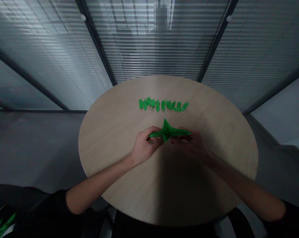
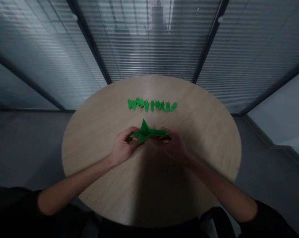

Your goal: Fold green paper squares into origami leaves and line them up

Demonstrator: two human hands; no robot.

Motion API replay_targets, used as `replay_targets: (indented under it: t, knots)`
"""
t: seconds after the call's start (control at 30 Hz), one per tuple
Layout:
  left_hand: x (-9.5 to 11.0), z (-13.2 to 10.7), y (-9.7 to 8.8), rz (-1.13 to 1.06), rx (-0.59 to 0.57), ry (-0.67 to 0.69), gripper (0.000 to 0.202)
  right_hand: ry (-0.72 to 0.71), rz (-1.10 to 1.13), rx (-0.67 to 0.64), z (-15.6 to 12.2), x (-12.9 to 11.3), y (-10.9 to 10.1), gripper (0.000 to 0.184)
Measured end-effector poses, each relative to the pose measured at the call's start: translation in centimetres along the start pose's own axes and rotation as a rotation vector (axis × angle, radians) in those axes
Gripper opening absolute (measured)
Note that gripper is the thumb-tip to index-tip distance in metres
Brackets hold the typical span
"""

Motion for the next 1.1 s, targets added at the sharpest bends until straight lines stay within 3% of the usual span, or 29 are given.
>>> replay_targets:
  t: [0.3,0.57,0.9,1.1]
  knots:
    - [0.7,-0.1,0.5,0.044,-0.029,0.016,0.010,-0.089,-0.098,-0.033,-0.1,-1.1,0.5,0.009]
    - [-0.5,-0.1,0.6,0.073,-0.080,-0.064,0.012,-0.105,-0.194,-0.087,-0.1,-0.6,0.9,0.009]
    - [0.0,-0.4,1.7,0.179,-0.177,-0.068,0.028,-0.174,-0.404,0.001,-0.2,-1.0,0.1,0.004]
    - [0.3,-0.1,1.2,0.166,-0.122,-0.038,0.013,-0.248,-0.431,0.004,-0.5,-2.4,0.3,0.006]
Point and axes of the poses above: each hand's wrist, its own z-axis towards the middle knuckle, its own y-axis out of the palm, x = y × z, the point moved 10 cm from there along z, towards the middle knuckle, and after that the axes turned 11 degrees about -z, right-handed, at the moved point
